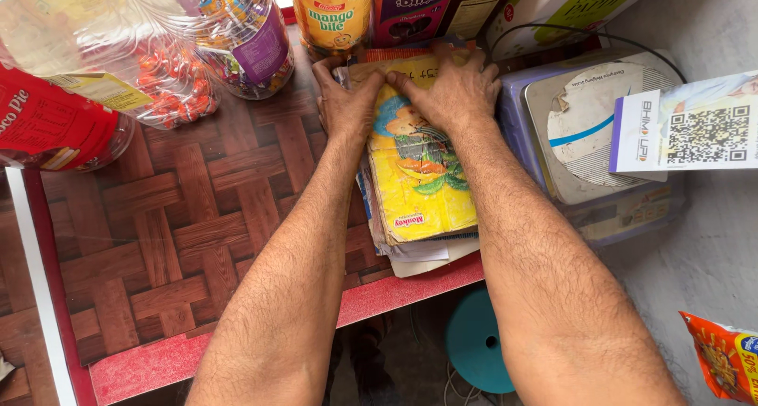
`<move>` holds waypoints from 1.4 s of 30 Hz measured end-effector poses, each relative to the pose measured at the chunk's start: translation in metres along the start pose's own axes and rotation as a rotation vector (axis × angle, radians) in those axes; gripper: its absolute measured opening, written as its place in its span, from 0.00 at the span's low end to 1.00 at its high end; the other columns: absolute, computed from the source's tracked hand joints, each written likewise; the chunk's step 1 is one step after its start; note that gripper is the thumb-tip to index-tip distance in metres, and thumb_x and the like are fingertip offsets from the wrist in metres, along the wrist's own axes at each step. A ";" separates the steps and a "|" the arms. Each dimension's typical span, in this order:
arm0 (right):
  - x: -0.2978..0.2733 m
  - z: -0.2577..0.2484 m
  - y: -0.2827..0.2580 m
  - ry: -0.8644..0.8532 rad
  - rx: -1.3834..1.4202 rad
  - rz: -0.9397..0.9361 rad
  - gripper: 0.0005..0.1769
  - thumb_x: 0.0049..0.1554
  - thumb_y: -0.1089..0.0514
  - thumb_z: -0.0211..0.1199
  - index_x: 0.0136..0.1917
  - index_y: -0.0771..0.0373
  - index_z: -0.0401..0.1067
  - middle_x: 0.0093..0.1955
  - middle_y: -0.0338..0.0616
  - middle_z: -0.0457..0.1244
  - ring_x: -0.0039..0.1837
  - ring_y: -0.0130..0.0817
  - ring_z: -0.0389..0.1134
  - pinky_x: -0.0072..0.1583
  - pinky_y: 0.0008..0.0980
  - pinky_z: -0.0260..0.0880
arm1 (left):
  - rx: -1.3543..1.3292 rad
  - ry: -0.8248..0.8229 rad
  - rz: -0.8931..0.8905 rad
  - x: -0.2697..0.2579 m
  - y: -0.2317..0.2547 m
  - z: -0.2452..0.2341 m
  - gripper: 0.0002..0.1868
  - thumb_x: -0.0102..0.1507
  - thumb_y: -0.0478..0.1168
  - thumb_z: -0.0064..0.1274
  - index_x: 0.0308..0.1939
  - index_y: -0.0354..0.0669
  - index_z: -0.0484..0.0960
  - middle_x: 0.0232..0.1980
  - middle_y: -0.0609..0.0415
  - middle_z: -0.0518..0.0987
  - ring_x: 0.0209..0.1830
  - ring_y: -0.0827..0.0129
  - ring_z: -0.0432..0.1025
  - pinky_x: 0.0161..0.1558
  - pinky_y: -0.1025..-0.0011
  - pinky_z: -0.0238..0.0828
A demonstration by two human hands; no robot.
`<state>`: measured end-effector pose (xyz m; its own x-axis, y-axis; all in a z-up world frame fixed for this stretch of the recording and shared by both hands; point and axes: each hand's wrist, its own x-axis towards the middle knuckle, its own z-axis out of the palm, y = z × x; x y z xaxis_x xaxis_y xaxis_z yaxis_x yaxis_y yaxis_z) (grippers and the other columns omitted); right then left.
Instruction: The person moves various snack boxes and plastic jars from a counter to the floor, placing them in a line. They handle items one by one, including yellow and pink boxes and several jars with different colored lids, then return to the counter to retrieve more items.
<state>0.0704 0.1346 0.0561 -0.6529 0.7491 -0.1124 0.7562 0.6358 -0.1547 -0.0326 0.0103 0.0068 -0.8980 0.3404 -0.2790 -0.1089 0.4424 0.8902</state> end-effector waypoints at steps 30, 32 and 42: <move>0.036 0.022 0.005 -0.189 -0.065 0.017 0.64 0.48 0.05 0.37 0.83 0.45 0.48 0.69 0.62 0.61 0.71 0.61 0.62 0.75 0.66 0.46 | -0.007 -0.003 0.165 -0.019 -0.037 -0.002 0.32 0.59 0.54 0.60 0.64 0.52 0.69 0.61 0.47 0.67 0.67 0.57 0.65 0.67 0.55 0.66; 0.033 0.021 0.004 -0.166 -0.032 0.009 0.64 0.47 0.05 0.38 0.82 0.45 0.50 0.69 0.62 0.62 0.72 0.61 0.61 0.75 0.64 0.47 | -0.017 0.013 0.178 -0.021 -0.035 -0.001 0.32 0.59 0.54 0.61 0.64 0.53 0.70 0.61 0.48 0.66 0.67 0.57 0.65 0.68 0.54 0.64; -0.015 0.009 -0.019 -0.125 0.008 0.084 0.57 0.47 0.07 0.42 0.78 0.37 0.60 0.68 0.74 0.55 0.71 0.69 0.55 0.69 0.60 0.61 | 0.125 0.192 0.471 -0.035 -0.037 0.003 0.24 0.59 0.49 0.61 0.55 0.44 0.79 0.57 0.46 0.74 0.64 0.53 0.66 0.68 0.55 0.61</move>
<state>0.0656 0.1094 0.0515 -0.5877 0.7704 -0.2470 0.8086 0.5696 -0.1475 0.0041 -0.0156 -0.0179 -0.9007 0.3732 0.2226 0.3667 0.3778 0.8502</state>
